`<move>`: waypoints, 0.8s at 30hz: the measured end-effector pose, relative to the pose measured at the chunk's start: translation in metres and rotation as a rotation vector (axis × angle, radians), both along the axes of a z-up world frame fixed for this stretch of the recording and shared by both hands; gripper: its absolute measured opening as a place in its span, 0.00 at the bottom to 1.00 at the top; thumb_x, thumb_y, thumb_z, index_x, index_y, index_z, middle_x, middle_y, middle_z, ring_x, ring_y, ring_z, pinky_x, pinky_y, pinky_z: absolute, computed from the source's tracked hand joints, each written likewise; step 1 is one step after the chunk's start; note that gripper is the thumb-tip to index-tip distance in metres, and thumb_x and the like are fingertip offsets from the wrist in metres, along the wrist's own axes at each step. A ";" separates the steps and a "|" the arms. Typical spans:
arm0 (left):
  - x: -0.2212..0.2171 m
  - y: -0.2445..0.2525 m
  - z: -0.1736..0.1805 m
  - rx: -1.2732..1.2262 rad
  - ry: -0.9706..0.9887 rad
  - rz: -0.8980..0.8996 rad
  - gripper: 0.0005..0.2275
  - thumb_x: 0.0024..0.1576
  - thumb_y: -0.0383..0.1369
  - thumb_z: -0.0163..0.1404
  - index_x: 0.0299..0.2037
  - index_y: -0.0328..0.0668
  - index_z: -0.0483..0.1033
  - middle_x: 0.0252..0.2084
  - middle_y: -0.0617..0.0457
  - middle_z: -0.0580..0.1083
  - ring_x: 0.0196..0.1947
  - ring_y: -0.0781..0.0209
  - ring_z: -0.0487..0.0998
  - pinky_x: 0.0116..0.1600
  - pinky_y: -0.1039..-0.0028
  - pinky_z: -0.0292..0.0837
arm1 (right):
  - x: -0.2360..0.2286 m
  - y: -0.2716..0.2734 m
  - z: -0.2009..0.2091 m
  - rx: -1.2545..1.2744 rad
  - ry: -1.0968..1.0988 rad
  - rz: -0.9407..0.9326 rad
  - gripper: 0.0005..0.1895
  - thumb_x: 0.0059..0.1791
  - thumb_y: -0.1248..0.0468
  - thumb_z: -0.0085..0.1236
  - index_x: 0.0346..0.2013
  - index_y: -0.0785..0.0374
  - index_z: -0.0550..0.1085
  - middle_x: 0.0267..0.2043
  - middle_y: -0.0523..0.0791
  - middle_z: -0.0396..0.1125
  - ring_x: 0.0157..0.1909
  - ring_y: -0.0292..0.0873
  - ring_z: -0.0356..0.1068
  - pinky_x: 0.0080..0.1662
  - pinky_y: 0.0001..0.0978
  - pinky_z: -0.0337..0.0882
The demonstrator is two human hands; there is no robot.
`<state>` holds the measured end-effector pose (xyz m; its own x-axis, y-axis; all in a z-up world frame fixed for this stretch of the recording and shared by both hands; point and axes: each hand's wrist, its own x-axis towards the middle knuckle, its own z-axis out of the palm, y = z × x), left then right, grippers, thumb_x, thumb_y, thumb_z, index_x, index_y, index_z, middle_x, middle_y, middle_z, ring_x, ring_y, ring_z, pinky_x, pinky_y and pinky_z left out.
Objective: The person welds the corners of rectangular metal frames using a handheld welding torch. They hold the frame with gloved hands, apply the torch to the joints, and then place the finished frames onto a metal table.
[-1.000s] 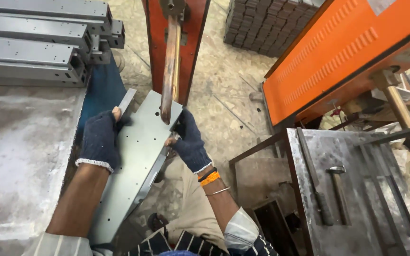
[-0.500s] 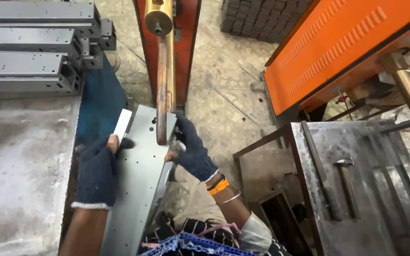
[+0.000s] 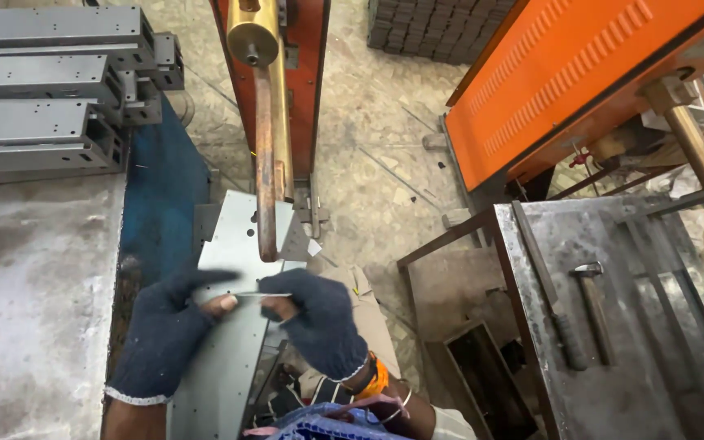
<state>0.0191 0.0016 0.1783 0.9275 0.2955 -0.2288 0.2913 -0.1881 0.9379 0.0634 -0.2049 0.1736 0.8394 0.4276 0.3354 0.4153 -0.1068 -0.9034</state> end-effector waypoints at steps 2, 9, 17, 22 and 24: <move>0.005 -0.003 -0.007 -0.003 -0.064 0.044 0.25 0.47 0.30 0.63 0.57 0.37 0.76 0.47 0.47 0.80 0.44 0.63 0.79 0.47 0.70 0.74 | 0.004 -0.010 -0.011 0.235 0.057 -0.079 0.06 0.56 0.64 0.58 0.46 0.62 0.75 0.37 0.44 0.74 0.37 0.35 0.77 0.39 0.26 0.76; 0.023 -0.018 0.014 0.100 -0.110 0.096 0.29 0.50 0.32 0.61 0.64 0.37 0.70 0.53 0.45 0.79 0.50 0.61 0.78 0.52 0.70 0.73 | 0.045 -0.026 -0.033 0.233 0.115 -0.439 0.10 0.56 0.67 0.53 0.50 0.66 0.76 0.39 0.44 0.76 0.40 0.35 0.73 0.39 0.25 0.70; 0.024 -0.014 0.009 0.126 -0.080 0.080 0.29 0.51 0.33 0.60 0.66 0.38 0.70 0.54 0.45 0.79 0.49 0.62 0.78 0.52 0.71 0.73 | 0.060 -0.009 -0.042 0.153 -0.024 -0.350 0.11 0.57 0.69 0.51 0.52 0.65 0.77 0.44 0.46 0.77 0.46 0.36 0.76 0.49 0.27 0.75; 0.025 -0.014 0.008 0.113 -0.070 0.071 0.30 0.51 0.33 0.59 0.66 0.38 0.69 0.55 0.45 0.79 0.49 0.62 0.78 0.52 0.71 0.73 | 0.076 0.002 -0.051 0.134 -0.078 -0.390 0.09 0.56 0.70 0.53 0.49 0.62 0.79 0.41 0.46 0.76 0.43 0.37 0.76 0.47 0.28 0.75; 0.025 -0.010 -0.002 0.162 -0.110 0.062 0.29 0.52 0.34 0.60 0.66 0.36 0.69 0.56 0.44 0.78 0.51 0.62 0.78 0.54 0.70 0.72 | 0.082 0.007 -0.058 0.080 -0.212 -0.434 0.16 0.52 0.73 0.48 0.50 0.60 0.79 0.45 0.46 0.76 0.49 0.36 0.76 0.51 0.30 0.75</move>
